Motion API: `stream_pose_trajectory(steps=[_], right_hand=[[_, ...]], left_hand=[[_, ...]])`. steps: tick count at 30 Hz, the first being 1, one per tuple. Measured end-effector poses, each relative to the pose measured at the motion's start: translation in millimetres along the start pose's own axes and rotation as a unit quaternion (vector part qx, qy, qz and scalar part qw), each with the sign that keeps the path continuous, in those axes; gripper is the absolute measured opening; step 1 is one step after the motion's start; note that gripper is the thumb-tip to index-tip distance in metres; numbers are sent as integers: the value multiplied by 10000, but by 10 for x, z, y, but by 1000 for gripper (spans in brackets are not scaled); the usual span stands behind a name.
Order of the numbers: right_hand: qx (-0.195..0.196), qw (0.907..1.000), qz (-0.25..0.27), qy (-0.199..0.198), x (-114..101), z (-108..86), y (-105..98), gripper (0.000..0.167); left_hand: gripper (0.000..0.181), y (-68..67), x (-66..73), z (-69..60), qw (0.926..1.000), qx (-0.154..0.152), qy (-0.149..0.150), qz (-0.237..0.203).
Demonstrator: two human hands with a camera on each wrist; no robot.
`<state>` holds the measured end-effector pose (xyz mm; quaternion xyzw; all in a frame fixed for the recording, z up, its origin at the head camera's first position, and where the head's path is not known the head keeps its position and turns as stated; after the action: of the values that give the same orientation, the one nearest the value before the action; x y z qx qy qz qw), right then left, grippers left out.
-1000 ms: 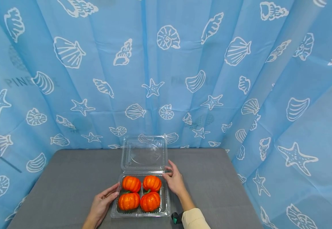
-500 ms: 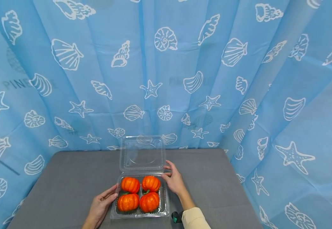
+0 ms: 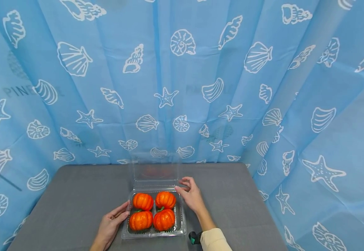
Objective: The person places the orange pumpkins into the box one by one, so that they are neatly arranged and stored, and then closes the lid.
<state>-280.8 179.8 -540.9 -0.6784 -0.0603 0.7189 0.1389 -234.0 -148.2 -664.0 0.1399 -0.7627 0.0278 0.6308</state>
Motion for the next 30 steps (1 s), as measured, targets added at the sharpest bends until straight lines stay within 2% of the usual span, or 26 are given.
stream_pose_trajectory(steps=[3,10,13,17,22,30], right_hand=[[6,9999,-170,-7,-53,-26,-23,44],[439,9987,-223,132,304,72,-43,33],[488,9985,-189,133,359,82,-60,29],[472,9987,-171,121,351,59,-81,26],[444,9977,-479,190,380,27,-115,25],[256,9964,-798,150,433,-26,-160,30]], left_hand=[[55,7,7,-5,10000,-22,29,23],[55,15,24,-22,9999,-17,24,136],[55,18,24,-26,9999,-24,4,104],[54,24,28,-24,10000,-62,38,57],[54,17,22,-15,10000,-35,43,53],[57,12,-9,5,9999,4,-103,49]])
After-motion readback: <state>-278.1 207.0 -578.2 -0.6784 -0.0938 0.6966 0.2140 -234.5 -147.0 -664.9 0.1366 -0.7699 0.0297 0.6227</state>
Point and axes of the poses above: each hand's wrist, its own z-axis towards the middle knuckle, its own y-axis out of the palm, x = y × z, the point moved 9 cm from there along z, towards the middle knuckle, and after that the axes turned 8 degrees about x, right-handed, at the moved point
